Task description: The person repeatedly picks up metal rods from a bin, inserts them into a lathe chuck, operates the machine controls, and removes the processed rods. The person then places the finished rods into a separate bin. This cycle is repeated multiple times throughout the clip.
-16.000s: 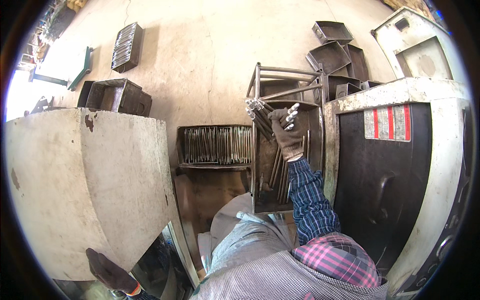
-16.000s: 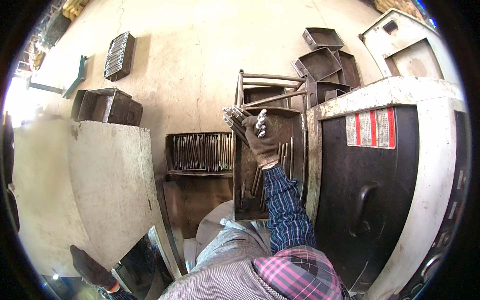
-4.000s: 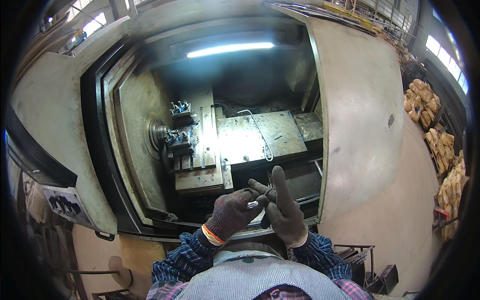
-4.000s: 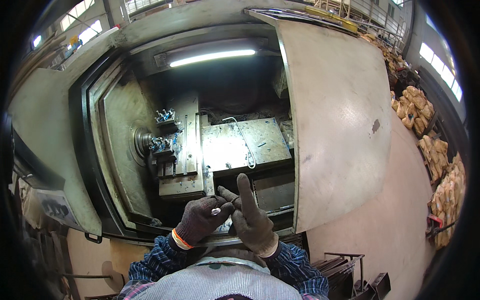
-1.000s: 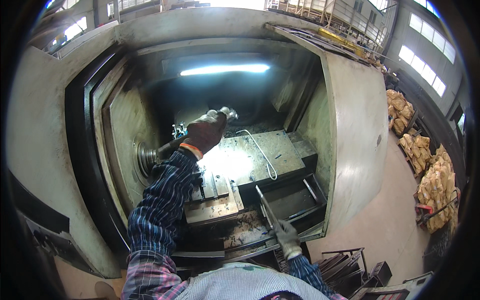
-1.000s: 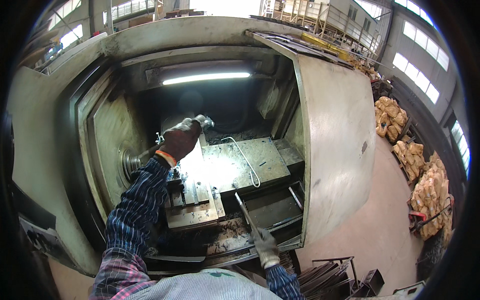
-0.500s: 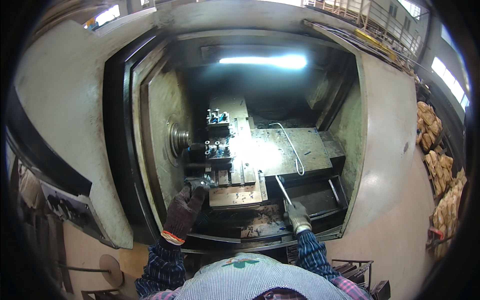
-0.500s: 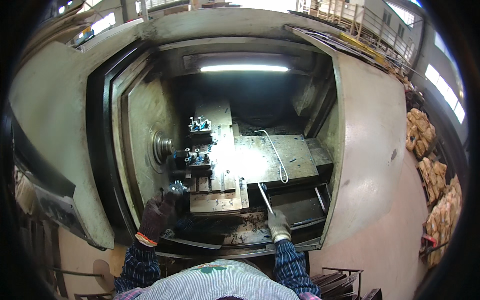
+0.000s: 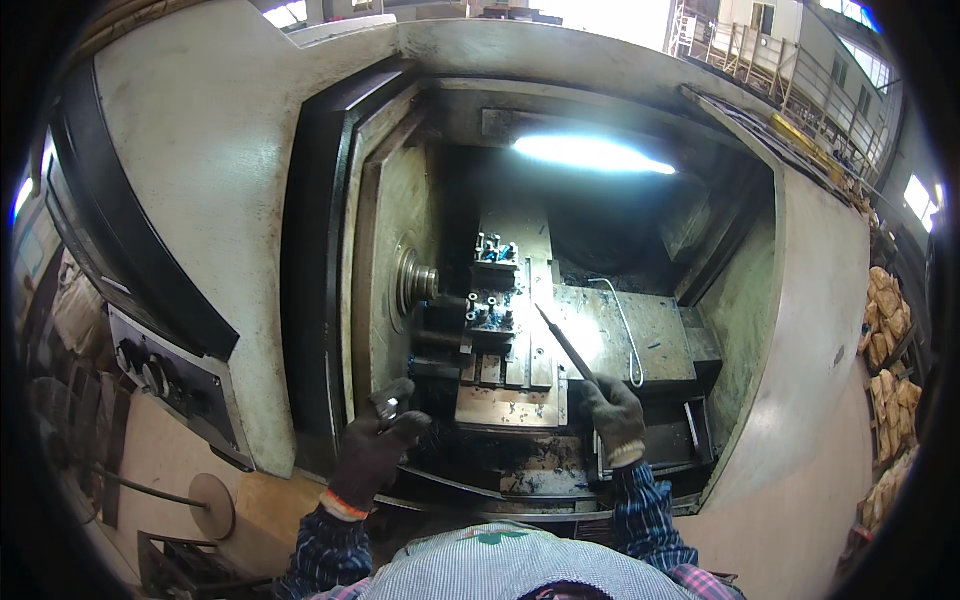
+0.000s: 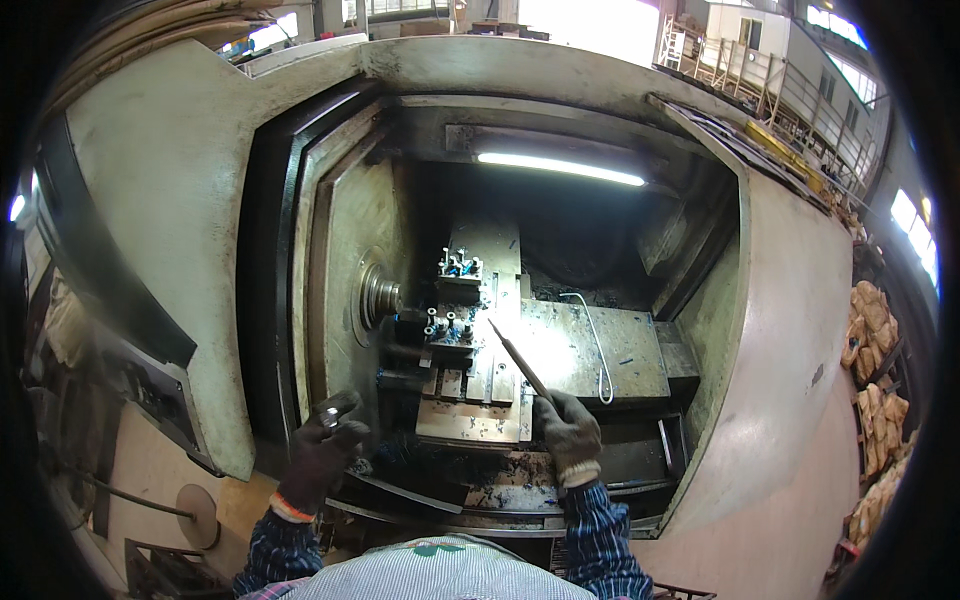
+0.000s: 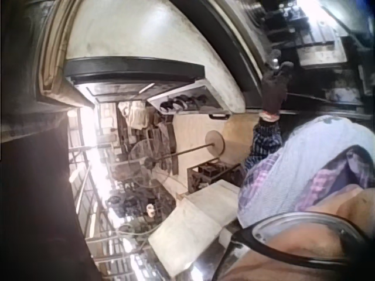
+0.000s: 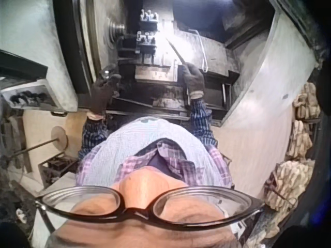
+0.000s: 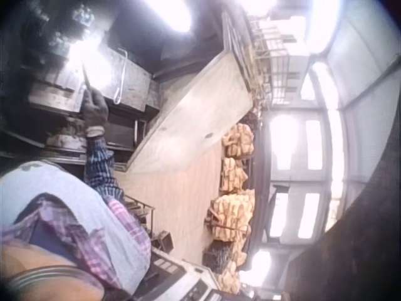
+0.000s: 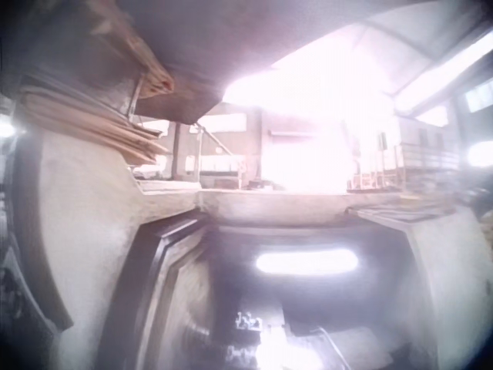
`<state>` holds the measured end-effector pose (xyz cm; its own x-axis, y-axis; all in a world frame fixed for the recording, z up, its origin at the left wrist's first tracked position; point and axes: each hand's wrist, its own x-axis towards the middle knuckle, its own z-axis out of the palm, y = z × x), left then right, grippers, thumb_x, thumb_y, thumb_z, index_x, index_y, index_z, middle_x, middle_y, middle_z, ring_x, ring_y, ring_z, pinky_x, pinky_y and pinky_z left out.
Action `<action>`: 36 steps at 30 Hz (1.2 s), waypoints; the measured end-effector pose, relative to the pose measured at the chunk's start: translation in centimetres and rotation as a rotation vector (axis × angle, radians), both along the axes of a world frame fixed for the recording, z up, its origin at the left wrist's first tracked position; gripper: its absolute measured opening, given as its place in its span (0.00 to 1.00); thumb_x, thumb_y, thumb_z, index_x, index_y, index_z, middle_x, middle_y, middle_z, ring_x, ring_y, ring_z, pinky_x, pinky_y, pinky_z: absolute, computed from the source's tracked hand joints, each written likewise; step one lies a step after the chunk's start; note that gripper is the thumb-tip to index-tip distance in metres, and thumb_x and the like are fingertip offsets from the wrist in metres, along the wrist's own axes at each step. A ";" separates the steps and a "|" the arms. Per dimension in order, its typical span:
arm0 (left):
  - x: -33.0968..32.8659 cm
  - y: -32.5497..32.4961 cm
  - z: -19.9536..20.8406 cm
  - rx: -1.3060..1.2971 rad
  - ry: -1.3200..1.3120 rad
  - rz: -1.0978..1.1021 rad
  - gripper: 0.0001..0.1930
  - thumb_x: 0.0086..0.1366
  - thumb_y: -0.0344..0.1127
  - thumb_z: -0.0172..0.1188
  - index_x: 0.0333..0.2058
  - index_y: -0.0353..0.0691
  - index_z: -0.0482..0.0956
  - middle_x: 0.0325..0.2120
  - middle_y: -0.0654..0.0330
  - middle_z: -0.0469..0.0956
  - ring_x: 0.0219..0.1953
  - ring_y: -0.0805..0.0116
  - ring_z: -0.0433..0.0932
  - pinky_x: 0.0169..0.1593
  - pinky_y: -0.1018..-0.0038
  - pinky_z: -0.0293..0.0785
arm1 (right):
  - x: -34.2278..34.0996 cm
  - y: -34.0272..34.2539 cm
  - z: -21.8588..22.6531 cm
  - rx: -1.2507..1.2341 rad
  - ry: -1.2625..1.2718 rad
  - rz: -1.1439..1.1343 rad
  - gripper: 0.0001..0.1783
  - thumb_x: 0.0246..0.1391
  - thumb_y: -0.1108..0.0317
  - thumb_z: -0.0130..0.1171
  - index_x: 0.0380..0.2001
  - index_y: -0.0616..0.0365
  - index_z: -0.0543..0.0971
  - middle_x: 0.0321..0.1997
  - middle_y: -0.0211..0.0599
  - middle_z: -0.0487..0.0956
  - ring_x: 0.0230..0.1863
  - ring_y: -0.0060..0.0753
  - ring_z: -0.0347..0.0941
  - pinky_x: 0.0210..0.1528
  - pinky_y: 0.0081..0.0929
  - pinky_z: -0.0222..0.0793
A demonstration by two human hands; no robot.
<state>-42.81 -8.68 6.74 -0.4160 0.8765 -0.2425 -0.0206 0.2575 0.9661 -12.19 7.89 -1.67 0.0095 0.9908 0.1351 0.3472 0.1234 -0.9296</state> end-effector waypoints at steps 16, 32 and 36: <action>-14.2 -15.1 3.9 0.345 0.873 1.082 0.22 0.78 0.43 0.51 0.62 0.35 0.74 0.37 0.63 0.77 0.29 0.78 0.69 0.32 0.81 0.62 | -15.5 19.3 6.3 0.067 -0.997 0.521 0.21 0.59 0.44 0.58 0.44 0.45 0.86 0.42 0.38 0.86 0.45 0.45 0.83 0.49 0.41 0.76; -17.7 -11.8 -0.8 0.640 0.994 0.966 0.23 0.76 0.40 0.47 0.59 0.24 0.71 0.56 0.40 0.74 0.58 0.51 0.76 0.53 0.62 0.79 | -21.0 26.8 -0.6 -0.070 -1.080 0.812 0.23 0.63 0.46 0.62 0.51 0.50 0.84 0.42 0.36 0.87 0.45 0.37 0.82 0.50 0.34 0.77; -18.1 -12.1 -1.1 0.591 1.194 0.970 0.26 0.77 0.46 0.45 0.56 0.24 0.74 0.53 0.40 0.76 0.57 0.48 0.77 0.52 0.59 0.80 | -21.7 25.5 3.4 -0.145 -1.348 0.647 0.27 0.62 0.42 0.55 0.50 0.52 0.84 0.41 0.42 0.86 0.42 0.42 0.84 0.47 0.41 0.78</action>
<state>-60.89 -20.77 5.64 -0.5250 0.0426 0.8500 0.8372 0.2057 0.5068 -33.87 33.41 1.71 -0.4709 0.7805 -0.4112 0.8521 0.5231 0.0169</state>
